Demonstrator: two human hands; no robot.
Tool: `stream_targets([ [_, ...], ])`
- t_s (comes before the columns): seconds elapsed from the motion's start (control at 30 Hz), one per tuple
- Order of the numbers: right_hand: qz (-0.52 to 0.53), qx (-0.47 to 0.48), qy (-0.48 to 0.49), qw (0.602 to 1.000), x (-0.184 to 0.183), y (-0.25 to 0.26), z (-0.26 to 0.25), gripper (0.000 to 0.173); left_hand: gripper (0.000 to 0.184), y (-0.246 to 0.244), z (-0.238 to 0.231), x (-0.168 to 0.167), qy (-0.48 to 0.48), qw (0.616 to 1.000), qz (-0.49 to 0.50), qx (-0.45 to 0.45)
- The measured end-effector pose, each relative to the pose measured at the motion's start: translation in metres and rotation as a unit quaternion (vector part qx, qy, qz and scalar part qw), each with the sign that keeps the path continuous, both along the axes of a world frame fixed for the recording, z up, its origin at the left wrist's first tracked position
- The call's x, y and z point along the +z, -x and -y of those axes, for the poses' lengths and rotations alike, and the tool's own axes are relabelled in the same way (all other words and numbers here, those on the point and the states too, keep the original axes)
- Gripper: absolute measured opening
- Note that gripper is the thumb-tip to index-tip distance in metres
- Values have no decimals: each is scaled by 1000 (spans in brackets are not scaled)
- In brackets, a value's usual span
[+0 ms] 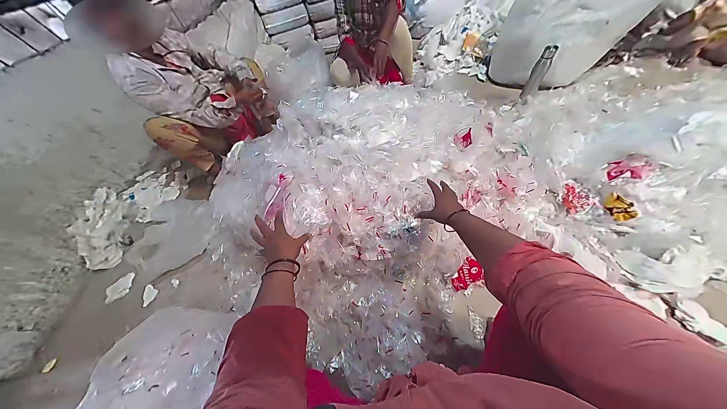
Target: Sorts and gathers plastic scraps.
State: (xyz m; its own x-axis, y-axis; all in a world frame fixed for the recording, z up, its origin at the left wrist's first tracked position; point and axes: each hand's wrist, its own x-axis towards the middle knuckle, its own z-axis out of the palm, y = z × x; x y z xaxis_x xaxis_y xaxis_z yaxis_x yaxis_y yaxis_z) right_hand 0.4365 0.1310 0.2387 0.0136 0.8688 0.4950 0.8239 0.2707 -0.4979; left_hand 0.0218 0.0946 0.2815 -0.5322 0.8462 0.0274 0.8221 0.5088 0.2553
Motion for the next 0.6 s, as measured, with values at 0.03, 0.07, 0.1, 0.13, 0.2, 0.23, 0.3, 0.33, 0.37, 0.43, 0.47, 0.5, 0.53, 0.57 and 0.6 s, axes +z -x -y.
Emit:
stream_targets([
  [0.03, -24, 11, 96, 995, -30, 5, -21, 101, 109, 5, -6, -10, -10, 1000, 13, 4],
  [0.07, -10, 17, 222, 975, -42, 10, -41, 116, 111, 8, -12, -19, -23, 999, 29, -5],
  [0.1, -1, 16, 292, 956, -48, 18, -54, 125, 113, 8, -17, -27, -35, 998, 49, -21],
  [0.13, 11, 20, 330, 944, -50, 26, -60, 129, 114, 6, -21, -36, -40, 997, 58, -33],
  [0.2, 42, 44, 356, 932, -57, 46, -54, 128, 112, 1, -21, -50, -29, 997, 62, -46],
  [0.23, 49, 57, 357, 931, -63, 55, -51, 126, 110, 0, -22, -53, -11, 997, 62, -46],
  [0.3, 67, 60, 352, 932, -72, 66, -48, 113, 101, -4, -25, -59, 13, 996, 73, -43],
  [0.33, 67, 55, 351, 932, -76, 70, -44, 100, 94, -6, -24, -62, 11, 996, 81, -42],
  [0.37, 56, 53, 349, 934, -78, 73, -40, 86, 88, -6, -22, -64, 8, 994, 94, -46],
  [0.43, 39, 62, 336, 939, -86, 71, -29, 61, 80, -8, -12, -72, 0, 991, 123, -59],
  [0.47, 35, 62, 325, 943, -87, 67, -29, 50, 77, -9, -8, -74, -7, 990, 127, -67],
  [0.5, 31, 57, 315, 947, -82, 63, -35, 41, 75, -11, -10, -70, -16, 989, 130, -75],
  [0.53, 19, 50, 307, 950, -76, 59, -39, 37, 74, -13, -9, -66, -20, 988, 134, -79],
  [0.57, 4, 43, 301, 953, -71, 55, -39, 35, 71, -14, -4, -62, -20, 987, 136, -82],
  [0.6, -13, 36, 288, 957, -62, 52, -43, 35, 68, -15, -2, -54, -26, 986, 140, -88],
])
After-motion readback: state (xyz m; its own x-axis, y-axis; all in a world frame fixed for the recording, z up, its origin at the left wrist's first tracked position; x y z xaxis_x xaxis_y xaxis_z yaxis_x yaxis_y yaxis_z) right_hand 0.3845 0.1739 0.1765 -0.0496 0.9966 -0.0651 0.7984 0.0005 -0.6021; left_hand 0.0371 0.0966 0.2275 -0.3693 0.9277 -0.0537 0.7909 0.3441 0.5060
